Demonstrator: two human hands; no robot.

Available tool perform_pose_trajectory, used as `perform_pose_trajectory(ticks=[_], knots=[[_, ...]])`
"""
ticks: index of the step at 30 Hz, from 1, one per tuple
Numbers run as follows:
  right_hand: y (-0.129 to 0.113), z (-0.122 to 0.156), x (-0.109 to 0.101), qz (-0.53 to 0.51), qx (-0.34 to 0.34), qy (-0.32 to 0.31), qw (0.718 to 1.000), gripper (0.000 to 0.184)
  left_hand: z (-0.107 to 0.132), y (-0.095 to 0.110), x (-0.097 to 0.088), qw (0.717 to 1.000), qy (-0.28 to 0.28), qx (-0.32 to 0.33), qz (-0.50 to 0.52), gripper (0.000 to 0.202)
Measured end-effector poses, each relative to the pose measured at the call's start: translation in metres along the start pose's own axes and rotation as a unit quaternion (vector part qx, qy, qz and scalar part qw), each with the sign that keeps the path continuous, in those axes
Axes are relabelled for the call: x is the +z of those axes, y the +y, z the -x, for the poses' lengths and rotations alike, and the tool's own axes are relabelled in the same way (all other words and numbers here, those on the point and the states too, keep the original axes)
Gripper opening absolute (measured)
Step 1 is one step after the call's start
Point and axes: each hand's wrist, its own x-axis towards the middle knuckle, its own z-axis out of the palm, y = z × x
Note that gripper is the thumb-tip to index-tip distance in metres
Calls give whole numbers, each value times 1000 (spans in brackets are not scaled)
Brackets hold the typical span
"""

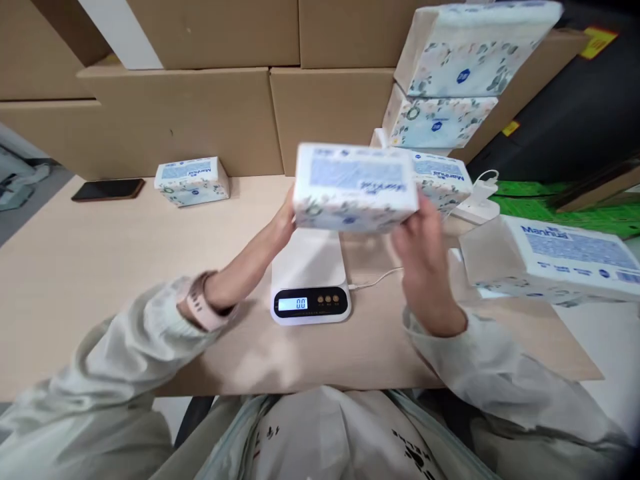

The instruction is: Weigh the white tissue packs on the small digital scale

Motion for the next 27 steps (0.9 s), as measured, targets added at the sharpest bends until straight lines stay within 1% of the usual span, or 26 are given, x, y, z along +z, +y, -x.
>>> perform_pose_trajectory(ticks=[1,2,3,5,7,9,12,13,15,19,22,24,27], knots=[[1,14,7,-20,28,-63,997,52,23,1,-8,999,-38,-28,22,73],[5,26,13,-39,54,-117,991,58,44,-2,-14,997,-56,-53,30,73],[10,35,18,-56,75,-153,984,62,61,-6,-17,995,-61,-74,33,74],[23,48,26,-77,104,-185,974,64,88,-21,-19,995,-23,-96,12,76],[35,55,31,-92,128,-200,967,63,105,-38,-19,994,2,-110,-8,76],[43,58,35,-100,141,-212,962,64,114,-54,-18,993,22,-117,-6,74],[50,64,36,-83,128,-227,962,68,121,-69,-16,994,48,-102,9,76],[51,66,35,-67,118,-223,965,68,123,-71,-15,994,63,-93,12,77],[52,70,31,-29,92,-196,976,66,126,-75,-13,991,108,-78,11,77],[48,77,22,33,2,-94,995,56,132,-75,-10,974,220,-39,-19,68],[45,79,20,30,-43,-19,998,49,131,-73,-10,956,292,-24,-35,58],[43,79,20,22,-52,14,998,46,129,-72,-11,946,322,-19,-35,52],[42,80,22,27,-53,48,997,46,126,-71,-11,938,345,-14,-20,45]])
